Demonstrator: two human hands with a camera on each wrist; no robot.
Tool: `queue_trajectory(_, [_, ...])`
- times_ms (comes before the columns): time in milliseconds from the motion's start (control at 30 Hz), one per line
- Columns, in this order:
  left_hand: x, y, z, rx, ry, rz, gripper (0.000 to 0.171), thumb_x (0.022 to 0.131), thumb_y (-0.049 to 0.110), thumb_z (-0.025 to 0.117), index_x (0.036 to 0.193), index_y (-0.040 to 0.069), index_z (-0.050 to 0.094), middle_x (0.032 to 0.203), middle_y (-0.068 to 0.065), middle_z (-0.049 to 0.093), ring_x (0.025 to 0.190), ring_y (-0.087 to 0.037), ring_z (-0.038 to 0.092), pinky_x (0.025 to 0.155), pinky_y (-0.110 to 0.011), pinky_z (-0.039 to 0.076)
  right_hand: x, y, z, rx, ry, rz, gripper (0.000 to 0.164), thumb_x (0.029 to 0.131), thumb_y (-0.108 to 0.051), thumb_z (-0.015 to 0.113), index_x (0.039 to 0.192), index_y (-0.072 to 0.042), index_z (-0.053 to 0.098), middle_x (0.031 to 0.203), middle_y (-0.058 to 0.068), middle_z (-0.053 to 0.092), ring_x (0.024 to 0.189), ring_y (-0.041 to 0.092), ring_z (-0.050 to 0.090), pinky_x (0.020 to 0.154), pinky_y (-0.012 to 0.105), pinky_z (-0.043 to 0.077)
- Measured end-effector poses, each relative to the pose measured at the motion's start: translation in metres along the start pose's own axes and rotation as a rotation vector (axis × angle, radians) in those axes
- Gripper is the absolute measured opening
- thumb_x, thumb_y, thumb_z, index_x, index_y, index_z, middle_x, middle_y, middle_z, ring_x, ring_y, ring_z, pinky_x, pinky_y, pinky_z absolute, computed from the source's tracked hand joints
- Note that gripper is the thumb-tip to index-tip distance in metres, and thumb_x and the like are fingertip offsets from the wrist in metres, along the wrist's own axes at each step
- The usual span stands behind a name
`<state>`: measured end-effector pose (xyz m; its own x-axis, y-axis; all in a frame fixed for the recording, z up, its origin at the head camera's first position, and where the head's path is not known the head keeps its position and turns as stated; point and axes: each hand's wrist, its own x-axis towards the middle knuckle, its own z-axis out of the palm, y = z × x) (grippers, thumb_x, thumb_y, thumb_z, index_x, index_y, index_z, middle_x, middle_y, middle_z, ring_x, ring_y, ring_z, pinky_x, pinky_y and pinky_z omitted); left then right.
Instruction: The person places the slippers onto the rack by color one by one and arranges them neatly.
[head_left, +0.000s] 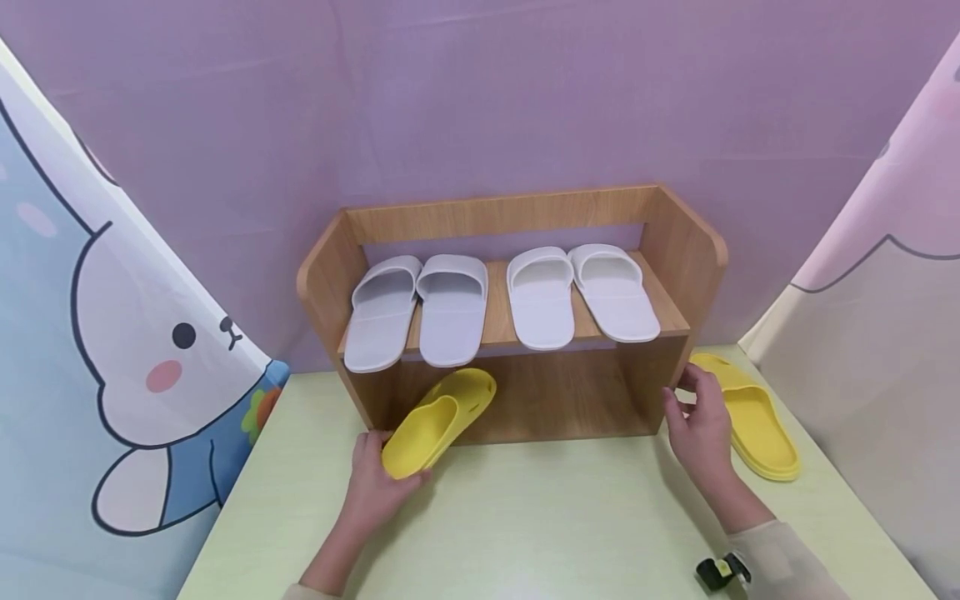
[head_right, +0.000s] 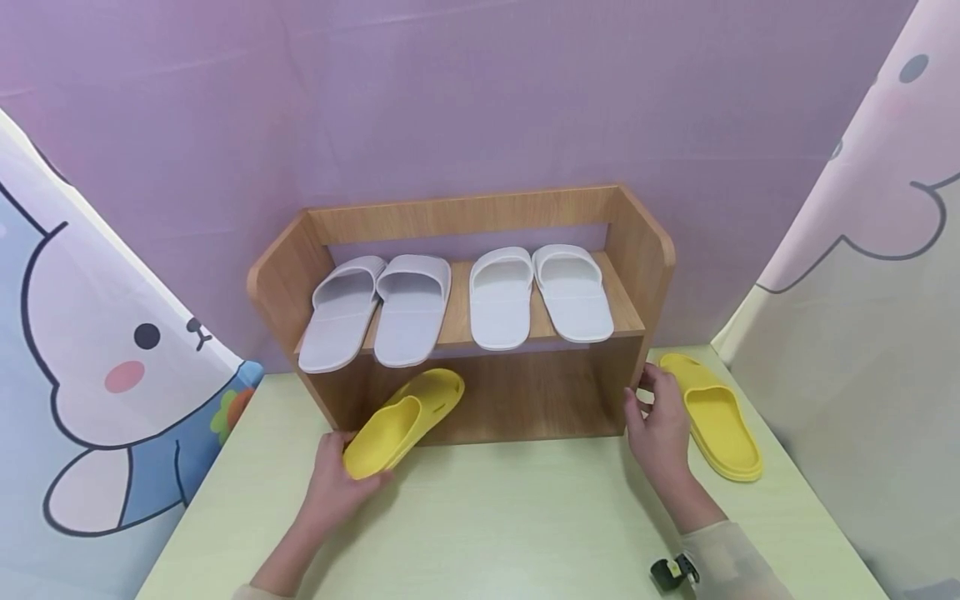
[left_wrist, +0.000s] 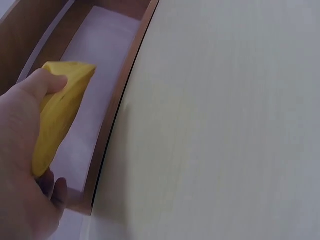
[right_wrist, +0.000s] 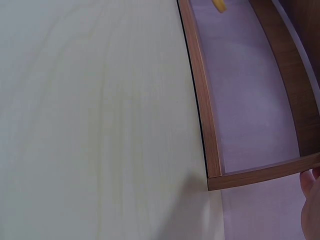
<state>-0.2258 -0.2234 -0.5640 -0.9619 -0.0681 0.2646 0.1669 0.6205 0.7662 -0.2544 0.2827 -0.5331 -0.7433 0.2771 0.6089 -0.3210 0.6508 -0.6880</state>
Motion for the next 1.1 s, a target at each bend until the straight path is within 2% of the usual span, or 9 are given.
queue_trajectory(233, [0.000,0.007,0.012,-0.058,0.079,-0.117,0.081,0.072,0.024,0.101,0.134,-0.002,0.056,0.128,-0.018,0.051,0.113,-0.030,0.053,0.100,-0.048,0.048,0.000,0.001,0.001,-0.003,-0.002,0.011,0.050,0.099,0.006,0.075,0.145,-0.001,0.059,0.128,0.018,0.064,0.112,0.012,0.060,0.084,-0.001,0.045])
queue_trajectory(400, [0.000,0.014,0.021,-0.093,0.117,-0.175,0.085,0.074,0.023,0.101,0.137,-0.004,0.052,0.130,-0.021,0.046,0.116,-0.034,0.052,0.103,-0.051,0.048,0.000,0.000,0.001,-0.006,-0.003,0.014,0.051,0.099,0.006,0.074,0.146,-0.001,0.058,0.129,0.017,0.064,0.112,0.011,0.059,0.084,0.000,0.045])
queue_trajectory(533, [-0.001,0.018,0.027,-0.113,0.146,-0.200,0.088,0.074,0.024,0.102,0.139,-0.006,0.051,0.133,-0.022,0.044,0.119,-0.037,0.051,0.107,-0.056,0.048,0.000,0.000,0.000,0.000,0.003,-0.001,0.050,0.098,0.007,0.075,0.145,0.000,0.059,0.128,0.019,0.064,0.112,0.013,0.060,0.084,-0.001,0.045])
queue_trajectory(833, [0.000,0.023,0.037,-0.165,0.191,-0.251,0.088,0.077,0.020,0.100,0.143,-0.007,0.047,0.136,-0.025,0.039,0.120,-0.041,0.054,0.112,-0.057,0.049,0.000,-0.001,0.001,0.014,0.006,-0.033,0.049,0.098,0.009,0.073,0.144,0.004,0.058,0.126,0.020,0.063,0.111,0.031,0.064,0.084,-0.002,0.044])
queue_trajectory(1100, [0.003,0.030,0.045,-0.171,0.272,-0.296,0.091,0.078,0.022,0.100,0.145,-0.008,0.045,0.137,-0.028,0.039,0.121,-0.041,0.050,0.111,-0.057,0.047,0.001,-0.002,0.000,0.020,0.008,-0.035,0.049,0.098,0.010,0.073,0.144,0.005,0.058,0.126,0.021,0.063,0.111,0.030,0.064,0.084,-0.001,0.045])
